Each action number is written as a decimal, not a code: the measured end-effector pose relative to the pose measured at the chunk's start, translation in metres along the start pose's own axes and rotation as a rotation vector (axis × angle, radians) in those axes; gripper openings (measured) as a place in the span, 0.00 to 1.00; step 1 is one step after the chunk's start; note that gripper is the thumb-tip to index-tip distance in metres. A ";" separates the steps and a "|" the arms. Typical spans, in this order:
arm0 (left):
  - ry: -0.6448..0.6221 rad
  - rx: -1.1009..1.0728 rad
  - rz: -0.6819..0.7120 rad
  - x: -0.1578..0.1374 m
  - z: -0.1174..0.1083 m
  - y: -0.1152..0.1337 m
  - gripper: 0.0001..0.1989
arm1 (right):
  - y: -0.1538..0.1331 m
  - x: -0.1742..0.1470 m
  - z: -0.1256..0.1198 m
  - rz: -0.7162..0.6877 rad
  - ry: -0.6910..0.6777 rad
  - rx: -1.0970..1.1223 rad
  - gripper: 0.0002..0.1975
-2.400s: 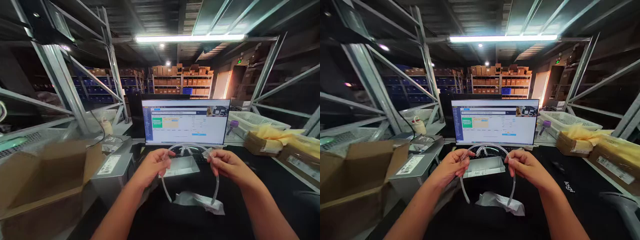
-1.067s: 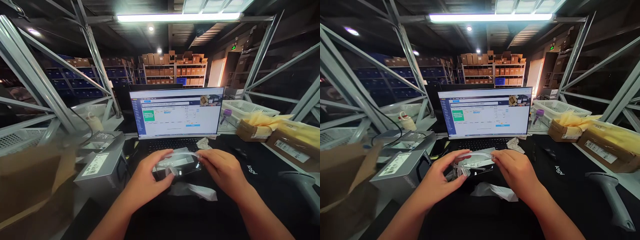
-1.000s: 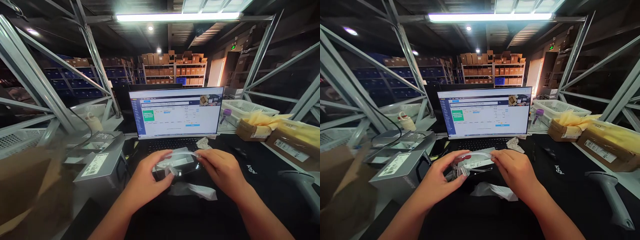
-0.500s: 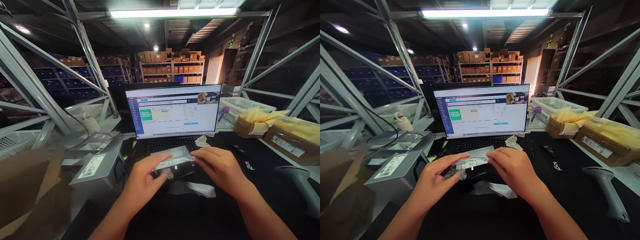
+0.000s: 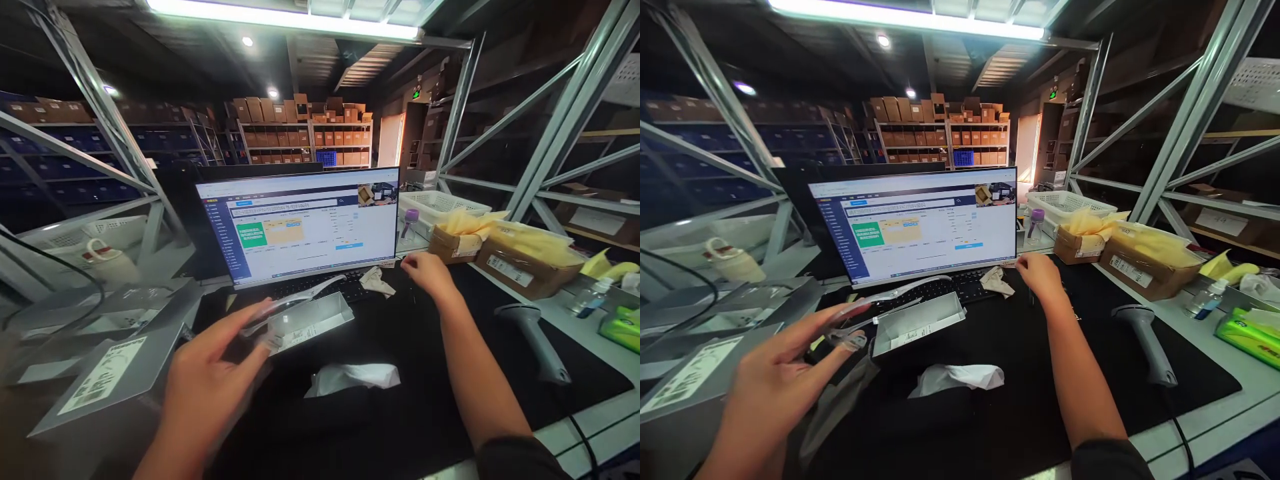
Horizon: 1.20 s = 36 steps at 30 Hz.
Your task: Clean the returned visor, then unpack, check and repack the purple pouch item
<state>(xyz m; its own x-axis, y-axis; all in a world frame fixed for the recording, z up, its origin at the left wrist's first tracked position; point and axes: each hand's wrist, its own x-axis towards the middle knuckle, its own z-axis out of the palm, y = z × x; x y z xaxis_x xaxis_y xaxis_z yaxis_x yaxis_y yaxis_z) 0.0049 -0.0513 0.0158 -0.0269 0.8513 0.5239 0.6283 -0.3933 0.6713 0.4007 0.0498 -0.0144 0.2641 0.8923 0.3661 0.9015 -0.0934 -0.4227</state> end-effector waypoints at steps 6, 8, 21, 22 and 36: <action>-0.006 -0.018 0.015 0.002 0.003 0.004 0.19 | 0.000 0.014 0.071 -0.097 -0.135 -0.072 0.16; -0.002 -0.004 0.062 0.003 0.007 0.002 0.19 | -0.005 0.014 0.087 -0.192 -0.155 -0.083 0.20; -0.013 0.026 0.336 0.008 0.027 -0.002 0.19 | 0.002 0.021 0.119 -0.244 -0.179 -0.235 0.22; -0.017 0.020 0.334 0.008 0.028 -0.002 0.19 | 0.002 0.021 0.115 -0.228 -0.162 -0.241 0.20; -0.119 -0.331 -0.029 0.004 0.021 0.001 0.30 | -0.041 0.002 0.034 0.085 -0.002 0.509 0.20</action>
<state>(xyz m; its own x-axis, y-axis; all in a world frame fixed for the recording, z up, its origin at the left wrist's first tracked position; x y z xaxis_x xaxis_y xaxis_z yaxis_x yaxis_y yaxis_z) 0.0218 -0.0416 0.0077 0.0622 0.8906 0.4505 0.3415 -0.4431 0.8289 0.3525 0.0700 -0.0244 0.3282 0.8918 0.3115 0.5953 0.0608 -0.8012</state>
